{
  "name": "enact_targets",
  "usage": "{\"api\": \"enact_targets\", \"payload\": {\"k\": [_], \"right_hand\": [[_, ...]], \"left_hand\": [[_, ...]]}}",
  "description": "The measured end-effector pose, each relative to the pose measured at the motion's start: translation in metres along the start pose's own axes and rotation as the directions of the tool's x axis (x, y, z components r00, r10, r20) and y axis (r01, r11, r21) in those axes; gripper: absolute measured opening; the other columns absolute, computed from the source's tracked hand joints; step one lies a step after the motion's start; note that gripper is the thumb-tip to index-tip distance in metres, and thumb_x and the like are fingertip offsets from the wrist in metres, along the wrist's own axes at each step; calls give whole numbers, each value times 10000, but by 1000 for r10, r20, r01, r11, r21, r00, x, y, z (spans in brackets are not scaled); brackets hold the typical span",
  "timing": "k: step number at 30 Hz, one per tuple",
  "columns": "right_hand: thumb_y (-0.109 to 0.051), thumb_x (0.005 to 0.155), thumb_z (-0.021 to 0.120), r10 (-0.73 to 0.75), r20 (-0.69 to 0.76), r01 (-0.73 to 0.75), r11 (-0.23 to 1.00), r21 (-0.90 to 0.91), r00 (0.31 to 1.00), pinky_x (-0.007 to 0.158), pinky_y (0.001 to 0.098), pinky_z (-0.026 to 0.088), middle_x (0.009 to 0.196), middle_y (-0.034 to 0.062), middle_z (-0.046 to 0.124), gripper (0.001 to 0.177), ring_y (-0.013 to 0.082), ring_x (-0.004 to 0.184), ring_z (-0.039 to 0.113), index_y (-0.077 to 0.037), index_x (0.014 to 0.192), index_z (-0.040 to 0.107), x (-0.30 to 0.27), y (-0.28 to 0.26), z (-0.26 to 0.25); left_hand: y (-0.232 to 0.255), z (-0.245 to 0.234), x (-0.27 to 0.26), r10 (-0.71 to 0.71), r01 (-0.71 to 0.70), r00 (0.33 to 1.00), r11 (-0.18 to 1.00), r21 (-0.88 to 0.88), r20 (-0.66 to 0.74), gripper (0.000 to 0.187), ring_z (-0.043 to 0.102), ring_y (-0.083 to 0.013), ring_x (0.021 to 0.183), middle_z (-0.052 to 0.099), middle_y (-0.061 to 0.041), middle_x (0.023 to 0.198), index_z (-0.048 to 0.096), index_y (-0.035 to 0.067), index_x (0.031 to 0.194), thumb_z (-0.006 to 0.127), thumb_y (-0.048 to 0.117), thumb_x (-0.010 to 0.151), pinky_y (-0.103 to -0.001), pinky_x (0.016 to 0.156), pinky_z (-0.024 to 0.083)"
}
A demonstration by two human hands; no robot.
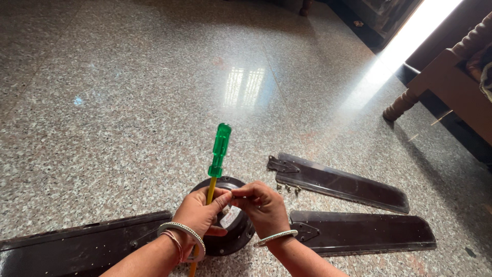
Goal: The person uses a screwdriver to tighten screws on the hub of a ceiling fan and then attaches a fan blade to the hub, aligning it and securing it with screws. The work is performed on the floor with other blades and hardware nearby.
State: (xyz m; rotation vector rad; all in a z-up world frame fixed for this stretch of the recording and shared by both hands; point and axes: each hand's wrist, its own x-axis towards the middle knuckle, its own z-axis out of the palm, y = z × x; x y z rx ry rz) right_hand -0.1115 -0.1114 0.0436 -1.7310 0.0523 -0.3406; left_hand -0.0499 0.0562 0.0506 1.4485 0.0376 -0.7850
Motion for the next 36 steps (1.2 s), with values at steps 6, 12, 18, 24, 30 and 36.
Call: {"api": "enact_targets", "payload": {"k": [6,12,18,24,30,36], "right_hand": [[-2,847,781,-21,-3,20,996,-92,1000,734,243,610,911,41,729,97,104,836,725,-40,936,776,-3,-8,2],[-37,823,803,-30,-5,29,984,-176,1000,692,238,609,895,15,740,101,96,797,731,-66,918,786,-2,-11,1],[-47,810,819,-29,-1,29,983,-179,1000,672,236,603,883,15,739,138,96,778,731,-78,944,809,-5,-11,-1],[-93,779,844,-95,36,101,949,-300,995,641,243,583,875,14,756,144,105,744,744,-97,920,816,-4,-18,1],[-84,838,812,-78,54,92,930,-355,995,670,254,583,882,30,738,144,124,764,730,-64,968,755,-4,-20,5],[-89,910,742,49,74,-31,974,-224,996,758,256,615,937,31,803,155,87,868,761,-26,1046,699,-6,-16,11]], "left_hand": [[-2,0,-2,26,-26,1000,1000,5,2,306,628,-111,738,594,-27,854,745,107,1109,677,357,946,-338,543,645],[3,-1,-4,50,-50,999,992,113,8,322,610,-119,707,649,-26,851,748,110,1104,648,379,958,-326,518,622],[0,-4,-3,22,-24,999,998,52,49,257,656,-79,787,733,10,887,753,126,1060,702,323,903,-334,540,616],[1,-11,0,10,-14,1000,986,164,27,266,706,-81,828,773,24,869,765,110,953,722,364,886,-312,548,609],[-2,-13,4,68,-66,998,989,132,-10,335,708,-104,815,753,-25,858,749,98,927,730,427,872,-306,503,567],[-2,-15,1,79,-75,996,990,116,-37,401,769,-122,887,794,-40,872,725,83,931,723,471,834,-313,506,579]]}}
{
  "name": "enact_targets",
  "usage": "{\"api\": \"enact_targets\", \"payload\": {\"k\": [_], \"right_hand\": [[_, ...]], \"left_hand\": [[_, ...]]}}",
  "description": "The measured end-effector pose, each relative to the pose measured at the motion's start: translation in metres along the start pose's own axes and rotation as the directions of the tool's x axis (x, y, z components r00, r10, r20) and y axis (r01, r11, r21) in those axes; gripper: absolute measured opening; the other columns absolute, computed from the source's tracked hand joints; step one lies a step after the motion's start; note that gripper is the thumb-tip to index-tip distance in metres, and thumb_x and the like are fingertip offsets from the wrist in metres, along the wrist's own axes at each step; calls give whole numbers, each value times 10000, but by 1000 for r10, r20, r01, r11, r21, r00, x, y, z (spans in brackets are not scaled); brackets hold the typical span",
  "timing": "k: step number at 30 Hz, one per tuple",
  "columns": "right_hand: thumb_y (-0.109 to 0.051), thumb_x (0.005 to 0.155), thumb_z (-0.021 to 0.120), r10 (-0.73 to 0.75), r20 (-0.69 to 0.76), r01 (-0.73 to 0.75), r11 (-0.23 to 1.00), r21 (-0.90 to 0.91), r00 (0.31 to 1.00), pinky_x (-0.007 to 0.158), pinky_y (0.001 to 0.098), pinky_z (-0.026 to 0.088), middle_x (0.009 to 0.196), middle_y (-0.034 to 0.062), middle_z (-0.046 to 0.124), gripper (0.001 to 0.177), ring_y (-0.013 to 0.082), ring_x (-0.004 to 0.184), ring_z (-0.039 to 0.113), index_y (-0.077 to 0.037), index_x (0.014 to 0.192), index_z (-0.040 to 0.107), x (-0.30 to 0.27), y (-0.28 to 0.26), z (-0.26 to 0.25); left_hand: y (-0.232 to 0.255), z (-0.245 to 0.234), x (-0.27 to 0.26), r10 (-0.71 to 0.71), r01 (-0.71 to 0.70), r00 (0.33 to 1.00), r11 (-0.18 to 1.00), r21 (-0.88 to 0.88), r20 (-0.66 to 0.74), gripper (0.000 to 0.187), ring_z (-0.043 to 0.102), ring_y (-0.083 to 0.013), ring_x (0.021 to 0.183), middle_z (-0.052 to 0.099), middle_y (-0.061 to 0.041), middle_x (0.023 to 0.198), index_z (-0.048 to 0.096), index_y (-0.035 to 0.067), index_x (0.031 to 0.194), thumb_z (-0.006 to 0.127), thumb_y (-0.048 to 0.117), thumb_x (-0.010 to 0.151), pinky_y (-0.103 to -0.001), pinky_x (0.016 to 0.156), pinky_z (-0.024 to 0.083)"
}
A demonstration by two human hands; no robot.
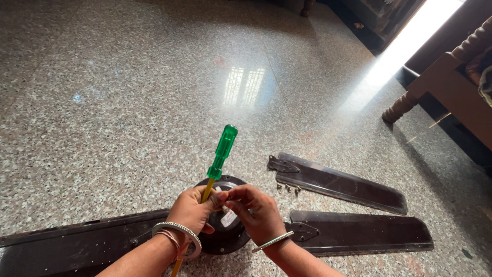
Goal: The person uses a screwdriver to tighten screws on the hub of a ceiling fan and then attaches a fan blade to the hub, aligning it and securing it with screws. The work is performed on the floor with other blades and hardware nearby.
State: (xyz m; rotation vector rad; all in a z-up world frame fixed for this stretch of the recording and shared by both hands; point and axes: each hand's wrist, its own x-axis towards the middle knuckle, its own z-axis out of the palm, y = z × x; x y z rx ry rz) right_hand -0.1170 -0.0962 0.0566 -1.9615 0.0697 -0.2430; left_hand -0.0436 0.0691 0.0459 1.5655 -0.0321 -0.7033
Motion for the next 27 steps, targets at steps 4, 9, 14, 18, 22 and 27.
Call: {"api": "enact_targets", "payload": {"k": [4,9,14,18,22,27], "right_hand": [[-109,924,730,25,-7,-25,1000,-5,1000,752,251,620,917,31,806,136,87,858,757,-36,1037,713,0,-3,-1],[-102,900,741,9,-19,-7,997,80,1000,774,252,633,945,39,811,153,91,880,763,-28,1031,716,-1,-9,0],[-105,904,738,0,-42,3,999,54,999,761,255,634,916,41,816,151,92,855,775,-28,1033,721,-1,-15,6],[-155,900,747,3,-35,-7,995,-104,999,695,266,626,855,35,811,184,101,783,786,-40,1041,727,2,-22,10],[-189,907,748,-54,19,55,994,-99,998,702,257,634,867,36,815,206,113,796,798,-37,1044,728,10,-22,12],[-200,894,750,67,54,-74,990,122,996,714,255,649,886,65,817,240,131,815,792,-29,1063,744,15,-12,21]], "left_hand": [[4,1,-2,-9,8,1000,1000,-5,-28,401,775,-133,894,790,-47,865,724,92,944,725,477,832,-308,513,585],[8,3,-4,25,-24,999,1000,6,-33,358,751,-129,849,775,-34,848,743,101,937,729,446,845,-305,511,584],[6,1,-6,46,-46,997,999,0,-57,316,737,-103,795,782,-1,818,755,114,919,730,420,843,-294,489,558],[7,-8,-3,63,-54,993,995,89,-100,358,620,-133,620,692,-29,749,748,82,913,742,438,877,-290,463,542],[7,-16,-3,91,-86,992,995,53,-84,385,619,-74,588,719,2,742,744,71,895,722,454,860,-279,454,547],[9,-27,-5,80,-76,991,996,41,-106,368,556,-82,521,652,24,679,753,95,933,693,452,870,-273,450,517]]}}
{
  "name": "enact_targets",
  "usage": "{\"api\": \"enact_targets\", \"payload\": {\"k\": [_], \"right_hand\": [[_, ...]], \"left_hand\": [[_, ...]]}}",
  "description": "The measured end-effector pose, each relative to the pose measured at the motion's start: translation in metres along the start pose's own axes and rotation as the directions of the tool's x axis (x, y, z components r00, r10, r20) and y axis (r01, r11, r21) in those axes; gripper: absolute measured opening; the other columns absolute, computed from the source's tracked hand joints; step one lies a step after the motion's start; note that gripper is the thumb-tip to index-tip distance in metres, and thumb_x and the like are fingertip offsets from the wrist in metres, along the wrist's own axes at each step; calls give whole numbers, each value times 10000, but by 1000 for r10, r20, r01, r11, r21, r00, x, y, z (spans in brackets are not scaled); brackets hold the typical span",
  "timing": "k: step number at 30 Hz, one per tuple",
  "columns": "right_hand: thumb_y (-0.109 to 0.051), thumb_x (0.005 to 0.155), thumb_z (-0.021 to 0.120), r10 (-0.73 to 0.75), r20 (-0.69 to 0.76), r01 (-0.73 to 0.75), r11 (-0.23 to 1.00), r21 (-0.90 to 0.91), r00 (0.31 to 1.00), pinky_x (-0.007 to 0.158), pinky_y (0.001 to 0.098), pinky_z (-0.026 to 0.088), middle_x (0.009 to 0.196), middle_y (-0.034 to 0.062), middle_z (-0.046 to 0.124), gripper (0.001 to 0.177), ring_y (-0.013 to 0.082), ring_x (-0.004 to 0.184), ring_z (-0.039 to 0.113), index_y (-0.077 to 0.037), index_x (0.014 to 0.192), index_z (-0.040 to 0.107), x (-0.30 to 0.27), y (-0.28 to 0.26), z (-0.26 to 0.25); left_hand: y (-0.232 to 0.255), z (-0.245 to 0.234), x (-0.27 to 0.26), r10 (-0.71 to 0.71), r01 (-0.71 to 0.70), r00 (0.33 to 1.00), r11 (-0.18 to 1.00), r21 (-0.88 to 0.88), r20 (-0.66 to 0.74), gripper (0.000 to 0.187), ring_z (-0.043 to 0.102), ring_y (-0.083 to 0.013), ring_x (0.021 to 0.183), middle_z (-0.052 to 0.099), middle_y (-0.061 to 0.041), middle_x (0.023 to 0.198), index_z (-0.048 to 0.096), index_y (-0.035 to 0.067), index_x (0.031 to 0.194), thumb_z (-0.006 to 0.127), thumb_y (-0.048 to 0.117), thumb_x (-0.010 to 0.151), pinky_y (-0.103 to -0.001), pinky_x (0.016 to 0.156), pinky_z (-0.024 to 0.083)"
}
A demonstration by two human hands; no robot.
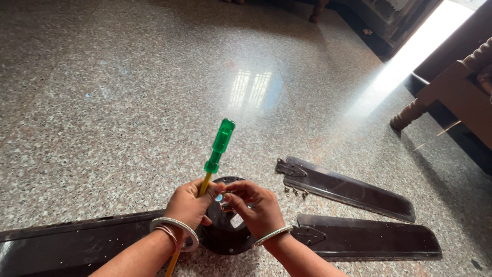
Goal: The person uses a screwdriver to tighten screws on the hub of a ceiling fan and then attaches a fan blade to the hub, aligning it and securing it with screws. The work is performed on the floor with other blades and hardware nearby.
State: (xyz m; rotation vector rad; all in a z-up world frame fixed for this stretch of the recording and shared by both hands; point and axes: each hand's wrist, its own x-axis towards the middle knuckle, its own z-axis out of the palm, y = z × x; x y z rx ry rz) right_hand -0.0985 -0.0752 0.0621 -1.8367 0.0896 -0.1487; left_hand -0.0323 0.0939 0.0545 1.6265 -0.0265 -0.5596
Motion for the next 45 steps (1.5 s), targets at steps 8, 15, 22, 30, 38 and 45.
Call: {"api": "enact_targets", "payload": {"k": [8,15,22,30,38,45], "right_hand": [[-237,860,800,-43,67,62,944,-323,997,859,304,624,991,29,812,200,143,945,784,-105,1008,776,-3,0,6],[-235,848,806,-173,96,197,862,-467,980,917,351,541,1077,16,785,172,198,1059,714,-118,967,762,-3,-16,9],[-297,896,742,-78,266,233,751,-618,961,1119,484,282,1103,30,752,174,251,1168,667,-191,1033,726,-1,8,14],[-289,900,707,-96,393,350,674,-650,915,1038,441,470,1140,74,737,189,313,1384,507,-152,1030,696,11,37,10],[-287,897,702,-92,415,383,601,-701,905,994,444,485,1192,94,713,188,310,1368,515,-158,1034,690,11,33,12],[-292,911,705,-47,431,379,570,-729,901,1049,434,466,1135,77,727,184,323,1400,485,-163,1041,690,9,34,15]], "left_hand": [[-4,-22,7,-9,-3,999,973,-231,-54,454,397,-72,476,397,43,582,640,60,983,439,465,1034,-273,454,479],[-21,-29,21,59,-40,982,993,109,-179,234,522,-99,527,544,55,651,650,138,984,644,368,939,-302,495,483],[-63,-63,41,108,-59,993,787,614,-43,479,642,-208,732,607,-31,747,621,134,959,948,231,622,-379,716,533],[-96,-78,46,110,-66,994,569,820,4,580,667,-287,1007,653,-92,1031,571,117,951,986,258,572,-406,896,544],[-97,-79,36,44,-108,994,403,909,99,721,513,-348,1272,461,-92,1413,618,124,980,1083,372,488,-429,1036,471],[-79,-68,24,-122,18,992,371,929,29,769,599,-277,1276,608,-51,1313,561,147,1165,998,419,593,-402,1046,520]]}}
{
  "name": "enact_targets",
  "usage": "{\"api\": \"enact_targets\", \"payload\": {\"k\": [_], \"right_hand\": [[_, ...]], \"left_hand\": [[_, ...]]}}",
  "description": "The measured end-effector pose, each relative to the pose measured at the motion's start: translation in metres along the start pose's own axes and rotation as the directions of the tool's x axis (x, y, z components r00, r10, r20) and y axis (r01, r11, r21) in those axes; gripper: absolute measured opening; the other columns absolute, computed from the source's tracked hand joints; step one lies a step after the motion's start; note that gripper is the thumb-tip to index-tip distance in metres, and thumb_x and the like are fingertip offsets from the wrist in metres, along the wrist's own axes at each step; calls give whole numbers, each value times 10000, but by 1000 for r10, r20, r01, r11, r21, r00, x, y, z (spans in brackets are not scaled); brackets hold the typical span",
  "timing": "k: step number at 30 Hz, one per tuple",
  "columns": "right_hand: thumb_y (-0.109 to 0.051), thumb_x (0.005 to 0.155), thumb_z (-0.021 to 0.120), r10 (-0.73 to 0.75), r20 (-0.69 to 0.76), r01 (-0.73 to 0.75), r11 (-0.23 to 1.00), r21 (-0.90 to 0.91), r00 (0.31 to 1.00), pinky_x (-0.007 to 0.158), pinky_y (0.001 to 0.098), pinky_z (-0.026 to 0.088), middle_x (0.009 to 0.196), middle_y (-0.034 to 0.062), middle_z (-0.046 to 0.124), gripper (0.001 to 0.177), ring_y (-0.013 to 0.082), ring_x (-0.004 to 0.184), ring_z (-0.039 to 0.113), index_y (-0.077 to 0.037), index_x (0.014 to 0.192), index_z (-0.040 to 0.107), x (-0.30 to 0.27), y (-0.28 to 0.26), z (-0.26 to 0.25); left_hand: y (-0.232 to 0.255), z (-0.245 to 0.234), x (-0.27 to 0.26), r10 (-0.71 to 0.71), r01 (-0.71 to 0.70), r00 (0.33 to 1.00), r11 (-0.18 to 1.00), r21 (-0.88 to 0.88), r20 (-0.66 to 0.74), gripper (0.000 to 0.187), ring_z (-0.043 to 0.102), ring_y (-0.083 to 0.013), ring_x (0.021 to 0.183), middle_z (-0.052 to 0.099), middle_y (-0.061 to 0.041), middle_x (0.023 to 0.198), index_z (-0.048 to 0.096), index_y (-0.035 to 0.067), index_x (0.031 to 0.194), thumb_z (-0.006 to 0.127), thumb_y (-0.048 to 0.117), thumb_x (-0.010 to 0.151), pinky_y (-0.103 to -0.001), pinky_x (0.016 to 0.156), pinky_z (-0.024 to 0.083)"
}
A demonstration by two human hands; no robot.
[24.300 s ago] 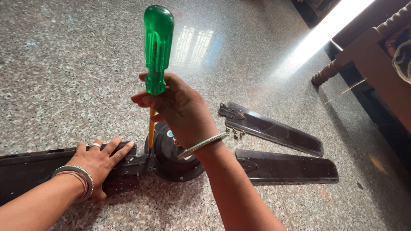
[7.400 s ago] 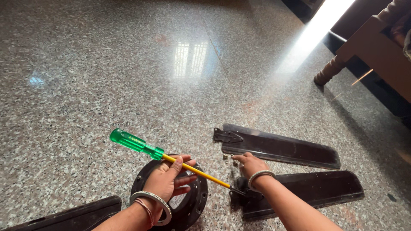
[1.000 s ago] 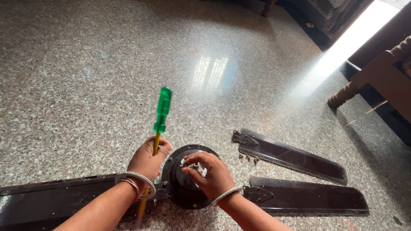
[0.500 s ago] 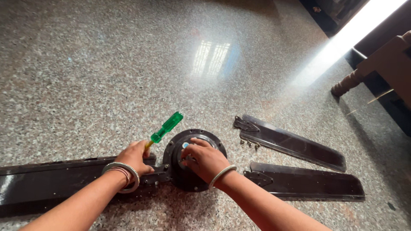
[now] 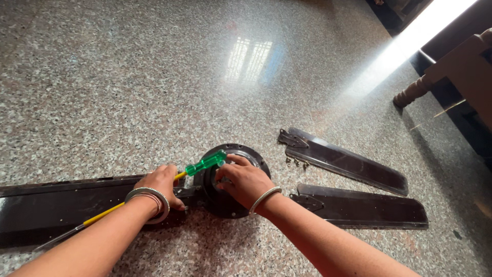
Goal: The person uses a screwdriver to tighten screws on the hub of a ceiling fan and then attaches a fan blade to the hub, aligning it and securing it with screws. The work is performed on the floor with other blades and hardware nearby.
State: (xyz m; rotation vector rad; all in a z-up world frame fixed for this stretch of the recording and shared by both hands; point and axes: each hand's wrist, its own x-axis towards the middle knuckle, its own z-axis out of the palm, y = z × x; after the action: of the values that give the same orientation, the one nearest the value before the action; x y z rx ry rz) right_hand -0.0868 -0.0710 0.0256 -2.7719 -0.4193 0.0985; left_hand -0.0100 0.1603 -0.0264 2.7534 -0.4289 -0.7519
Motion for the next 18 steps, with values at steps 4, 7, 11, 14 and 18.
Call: {"api": "enact_targets", "payload": {"k": [4,7,11,14,18], "right_hand": [[-257,880,732,-94,-60,92,995,-34,994,1140,440,376,1120,59,720,190,352,1396,459,-140,1023,687,-2,2,4],[-238,868,737,-205,-142,198,978,-64,968,1215,453,310,1144,53,704,177,334,1340,519,-133,1001,684,-6,3,7],[-230,869,732,-222,-150,216,975,-52,963,1239,464,282,1131,57,697,175,322,1295,552,-134,1006,683,-15,3,8],[-227,874,729,-196,-118,193,981,-35,974,1237,460,284,1090,61,706,155,320,1280,564,-142,997,686,-17,1,4],[-218,888,712,-154,-101,151,988,-33,983,1218,437,321,1096,72,710,176,327,1271,577,-127,1029,659,-17,-2,0]], "left_hand": [[15,-9,-12,-59,59,998,998,33,3,858,597,-287,1280,587,-56,1346,525,166,1226,984,529,597,-428,1041,523],[23,-12,-17,-66,66,998,996,58,-1,907,597,-285,1280,570,-46,1366,498,178,1260,981,553,590,-432,1041,528],[26,-7,-21,-39,40,999,997,69,-29,970,583,-285,1293,526,-36,1410,436,234,1353,990,489,599,-424,1042,530],[26,-1,-20,-43,48,998,995,91,-49,986,568,-278,1310,503,-29,1431,409,265,1397,987,452,621,-420,1048,527],[22,7,-16,-73,79,995,993,89,-66,944,564,-278,1321,502,-23,1436,414,280,1404,967,441,656,-423,1052,528]]}}
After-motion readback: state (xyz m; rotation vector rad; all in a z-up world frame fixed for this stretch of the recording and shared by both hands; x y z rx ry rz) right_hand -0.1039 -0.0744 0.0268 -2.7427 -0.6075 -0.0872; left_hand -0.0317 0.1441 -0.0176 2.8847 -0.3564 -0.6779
